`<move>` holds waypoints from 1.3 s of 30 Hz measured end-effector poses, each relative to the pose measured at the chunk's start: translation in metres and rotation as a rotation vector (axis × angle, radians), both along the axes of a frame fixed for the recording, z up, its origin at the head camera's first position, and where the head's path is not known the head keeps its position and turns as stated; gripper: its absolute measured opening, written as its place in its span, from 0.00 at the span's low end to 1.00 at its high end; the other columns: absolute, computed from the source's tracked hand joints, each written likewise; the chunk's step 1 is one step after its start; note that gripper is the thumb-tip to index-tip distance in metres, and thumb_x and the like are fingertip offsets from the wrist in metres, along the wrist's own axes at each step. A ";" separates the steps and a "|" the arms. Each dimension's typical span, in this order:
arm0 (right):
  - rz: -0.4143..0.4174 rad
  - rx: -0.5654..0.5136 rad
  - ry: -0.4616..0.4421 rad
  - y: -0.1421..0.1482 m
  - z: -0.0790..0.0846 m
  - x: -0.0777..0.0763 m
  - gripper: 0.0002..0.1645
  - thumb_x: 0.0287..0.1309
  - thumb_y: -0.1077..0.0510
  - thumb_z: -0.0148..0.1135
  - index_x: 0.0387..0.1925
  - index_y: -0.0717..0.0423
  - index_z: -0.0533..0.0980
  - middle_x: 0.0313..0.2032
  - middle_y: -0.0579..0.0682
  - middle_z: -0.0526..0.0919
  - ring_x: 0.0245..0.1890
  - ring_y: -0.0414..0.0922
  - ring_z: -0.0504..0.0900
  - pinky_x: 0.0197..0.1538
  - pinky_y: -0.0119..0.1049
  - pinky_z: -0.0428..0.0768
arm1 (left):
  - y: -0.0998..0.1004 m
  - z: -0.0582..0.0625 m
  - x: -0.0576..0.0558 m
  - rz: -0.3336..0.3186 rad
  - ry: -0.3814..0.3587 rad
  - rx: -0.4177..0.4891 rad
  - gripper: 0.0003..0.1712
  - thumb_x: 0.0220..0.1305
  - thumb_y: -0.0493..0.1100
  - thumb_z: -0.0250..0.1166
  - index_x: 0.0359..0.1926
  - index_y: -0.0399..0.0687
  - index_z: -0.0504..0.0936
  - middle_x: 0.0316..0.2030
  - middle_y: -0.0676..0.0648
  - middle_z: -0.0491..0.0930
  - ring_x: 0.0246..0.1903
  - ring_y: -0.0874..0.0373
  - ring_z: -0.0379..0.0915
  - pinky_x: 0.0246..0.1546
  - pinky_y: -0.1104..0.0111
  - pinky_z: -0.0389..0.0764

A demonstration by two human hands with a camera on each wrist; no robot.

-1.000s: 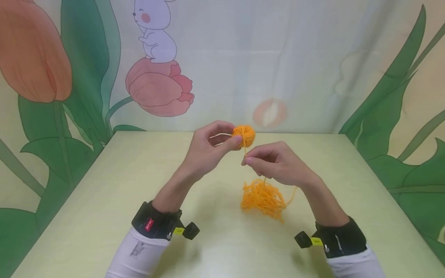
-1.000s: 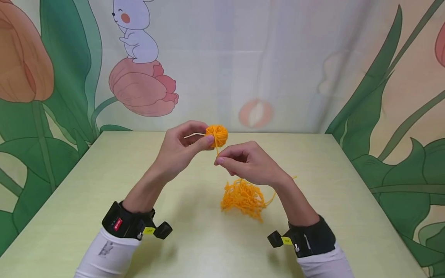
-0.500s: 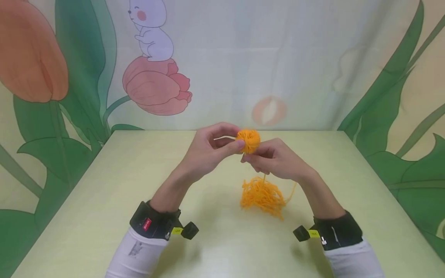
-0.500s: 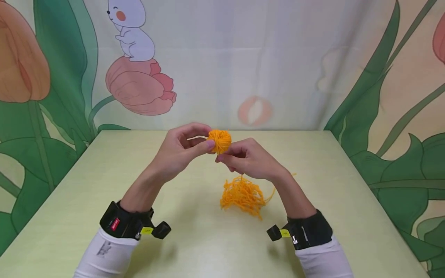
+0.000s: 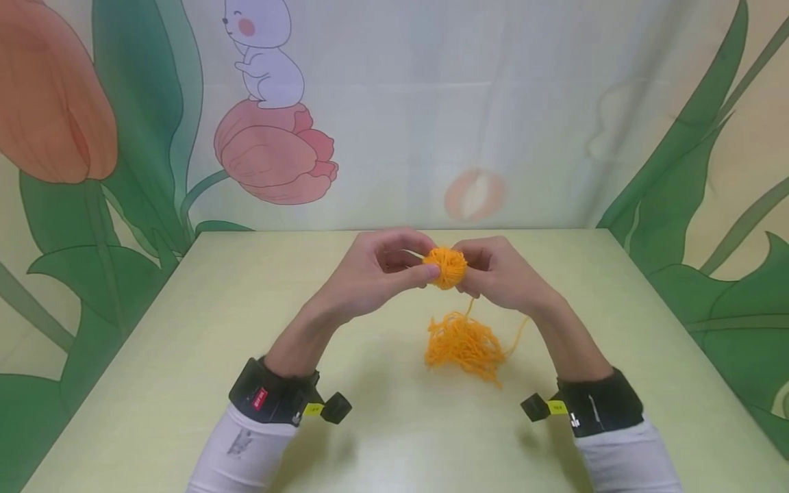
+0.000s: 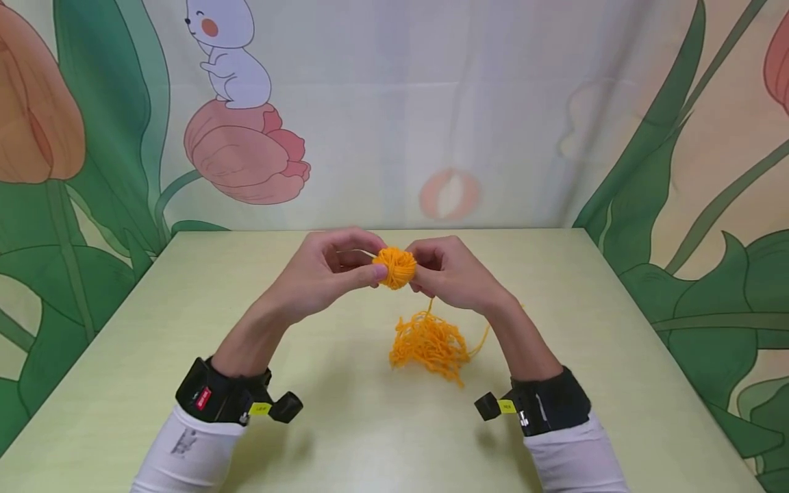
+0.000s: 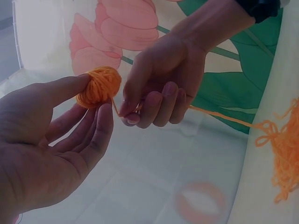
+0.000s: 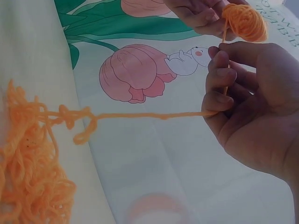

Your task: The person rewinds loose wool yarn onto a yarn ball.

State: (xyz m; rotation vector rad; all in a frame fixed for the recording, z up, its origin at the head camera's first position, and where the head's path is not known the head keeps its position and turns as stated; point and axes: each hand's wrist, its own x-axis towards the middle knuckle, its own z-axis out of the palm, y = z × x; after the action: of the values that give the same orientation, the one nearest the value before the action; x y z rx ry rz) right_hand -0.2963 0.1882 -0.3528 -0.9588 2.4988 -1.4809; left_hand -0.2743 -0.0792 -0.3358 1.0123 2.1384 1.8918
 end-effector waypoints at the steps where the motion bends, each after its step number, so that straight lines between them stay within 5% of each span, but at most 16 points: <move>1: -0.005 -0.002 0.004 0.000 0.000 0.000 0.10 0.76 0.64 0.62 0.48 0.53 0.88 0.31 0.53 0.82 0.26 0.50 0.75 0.31 0.34 0.79 | 0.000 0.000 0.000 -0.006 0.009 -0.009 0.11 0.76 0.38 0.75 0.56 0.47 0.90 0.51 0.43 0.92 0.50 0.40 0.94 0.57 0.57 0.95; 7: -0.028 -0.049 -0.003 0.004 0.003 -0.001 0.08 0.80 0.59 0.65 0.48 0.53 0.89 0.32 0.50 0.86 0.25 0.47 0.74 0.28 0.33 0.75 | 0.000 -0.004 -0.003 -0.033 0.054 -0.067 0.11 0.75 0.40 0.76 0.55 0.51 0.92 0.46 0.46 0.95 0.47 0.45 0.95 0.54 0.59 0.95; 13: -0.045 -0.096 0.003 0.006 0.006 0.000 0.10 0.83 0.57 0.65 0.44 0.58 0.87 0.23 0.48 0.75 0.22 0.45 0.69 0.24 0.33 0.67 | 0.000 -0.006 -0.005 -0.029 0.107 -0.111 0.11 0.74 0.40 0.78 0.54 0.51 0.92 0.45 0.48 0.95 0.46 0.50 0.95 0.52 0.60 0.96; 28: -0.079 -0.160 0.065 0.006 0.014 0.013 0.09 0.82 0.58 0.64 0.45 0.57 0.86 0.23 0.47 0.71 0.22 0.46 0.68 0.23 0.35 0.65 | 0.002 -0.007 -0.007 0.093 0.171 -0.152 0.08 0.73 0.41 0.79 0.50 0.51 0.91 0.44 0.50 0.94 0.47 0.51 0.94 0.53 0.59 0.96; 39: -0.021 -0.210 0.142 0.001 0.022 0.026 0.07 0.80 0.63 0.64 0.43 0.58 0.86 0.22 0.46 0.72 0.21 0.45 0.68 0.21 0.37 0.66 | 0.002 -0.008 -0.010 0.222 0.126 -0.087 0.13 0.73 0.39 0.78 0.55 0.44 0.89 0.51 0.44 0.91 0.50 0.48 0.93 0.54 0.64 0.96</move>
State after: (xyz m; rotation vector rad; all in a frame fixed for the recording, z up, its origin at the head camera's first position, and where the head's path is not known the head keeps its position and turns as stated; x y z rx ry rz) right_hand -0.2699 0.1888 -0.3305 -1.1101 2.4909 -1.7699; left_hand -0.2844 -0.0776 -0.3438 0.9347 2.4749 1.8506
